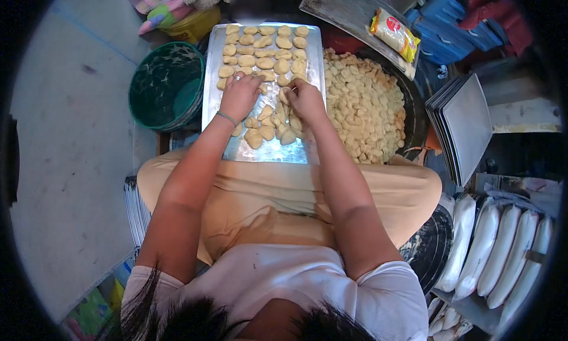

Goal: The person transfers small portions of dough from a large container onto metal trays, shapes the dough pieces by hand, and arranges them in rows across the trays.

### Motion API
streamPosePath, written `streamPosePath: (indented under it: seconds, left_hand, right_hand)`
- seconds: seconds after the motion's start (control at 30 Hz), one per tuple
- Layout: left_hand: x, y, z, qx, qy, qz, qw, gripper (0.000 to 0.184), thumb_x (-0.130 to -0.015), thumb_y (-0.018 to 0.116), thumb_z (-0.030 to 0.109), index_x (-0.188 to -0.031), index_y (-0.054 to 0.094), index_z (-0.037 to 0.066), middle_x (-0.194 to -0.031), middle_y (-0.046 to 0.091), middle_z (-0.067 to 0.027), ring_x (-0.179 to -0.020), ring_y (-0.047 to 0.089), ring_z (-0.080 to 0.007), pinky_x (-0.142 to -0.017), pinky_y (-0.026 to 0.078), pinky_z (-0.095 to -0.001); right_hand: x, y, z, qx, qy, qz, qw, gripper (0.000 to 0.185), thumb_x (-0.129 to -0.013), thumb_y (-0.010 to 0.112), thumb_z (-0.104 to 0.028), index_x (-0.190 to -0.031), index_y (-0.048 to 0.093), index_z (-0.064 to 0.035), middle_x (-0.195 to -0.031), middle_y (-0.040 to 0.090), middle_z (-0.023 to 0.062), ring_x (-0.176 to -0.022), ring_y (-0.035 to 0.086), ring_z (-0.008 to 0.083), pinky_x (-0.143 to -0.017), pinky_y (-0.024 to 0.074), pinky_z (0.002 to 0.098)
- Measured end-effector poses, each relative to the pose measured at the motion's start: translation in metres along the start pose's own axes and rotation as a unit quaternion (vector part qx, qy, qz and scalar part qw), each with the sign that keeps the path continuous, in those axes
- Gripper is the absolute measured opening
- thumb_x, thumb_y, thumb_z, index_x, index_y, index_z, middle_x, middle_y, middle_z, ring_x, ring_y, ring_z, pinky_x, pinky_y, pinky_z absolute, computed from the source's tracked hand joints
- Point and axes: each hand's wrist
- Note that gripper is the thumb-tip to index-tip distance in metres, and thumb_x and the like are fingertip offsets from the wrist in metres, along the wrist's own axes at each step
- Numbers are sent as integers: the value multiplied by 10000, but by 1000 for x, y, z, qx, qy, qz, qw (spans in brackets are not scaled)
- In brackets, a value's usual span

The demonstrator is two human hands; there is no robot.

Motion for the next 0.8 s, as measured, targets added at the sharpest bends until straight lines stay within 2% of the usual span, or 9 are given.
streamPosePath:
  seconds: [0.13,0.23,0.33,0.43,0.53,0.63,0.67,0.77,0.8]
  left_hand:
    - [-2,-3,10,-15,17,-7,1000,270,-811,657,167,-1079,679,137,-1020,601,-51,-1024,545,-256,-906,402,-411]
    - [-1,-8,20,24,54,-41,997,267,-825,656,198,-1084,679,138,-1059,591,-44,-1054,539,-254,-919,401,-420]
    - [3,-1,30,69,84,-75,991,259,-837,647,213,-1084,682,139,-1059,594,-39,-1064,541,-257,-926,404,-422]
    - [1,6,33,49,83,-107,990,236,-851,626,191,-1074,684,139,-1022,613,-38,-1046,556,-260,-920,415,-415]
    - [-4,11,27,16,90,-91,992,201,-841,605,130,-1027,678,126,-973,633,-26,-1011,572,-257,-894,430,-401]
    - [-5,22,21,49,72,-41,995,156,-825,588,83,-957,667,108,-955,642,-32,-947,594,-261,-860,446,-400]
    - [-5,26,21,60,76,-37,995,151,-821,579,84,-944,662,111,-929,635,-40,-935,597,-265,-858,444,-404]
    - [-5,22,20,68,96,-6,993,138,-814,566,91,-924,647,113,-877,621,-60,-911,602,-274,-844,447,-416]
    - [-5,16,25,59,108,17,992,135,-815,573,96,-930,643,110,-879,620,-64,-911,603,-275,-832,454,-420]
  right_hand:
    - [-1,-4,5,52,27,-63,996,311,-874,670,-309,-1012,678,-30,-782,682,162,-772,672,324,-708,520,405]
    - [8,-5,20,-111,13,-25,993,327,-832,710,-319,-977,686,-27,-790,687,148,-772,678,297,-718,524,393]
    - [22,-5,31,-40,-132,12,990,335,-773,752,-290,-981,688,-35,-798,694,130,-762,682,275,-721,527,377]
    - [17,-18,28,9,7,-128,992,354,-716,771,-248,-994,687,-46,-857,700,129,-810,681,268,-747,530,377]
    - [11,-15,36,-86,42,-95,991,327,-704,749,-233,-976,692,-59,-875,700,130,-832,679,264,-758,530,373]
    - [21,-10,22,86,-143,-23,986,287,-700,736,-231,-929,698,-62,-844,698,130,-790,680,262,-726,530,355]
    - [18,-8,24,45,-107,-60,991,278,-712,728,-235,-935,702,-71,-779,693,117,-718,676,270,-694,531,354]
    - [13,-14,23,-21,49,-26,998,281,-722,723,-248,-938,702,-69,-768,690,115,-714,674,274,-705,534,368]
    - [9,-11,27,-95,63,20,993,274,-734,733,-270,-910,701,-62,-753,688,121,-718,674,277,-716,532,383]
Point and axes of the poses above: each hand's wrist, its own x-axis away from the middle knuckle, its own y-axis out of the palm, z = x × y
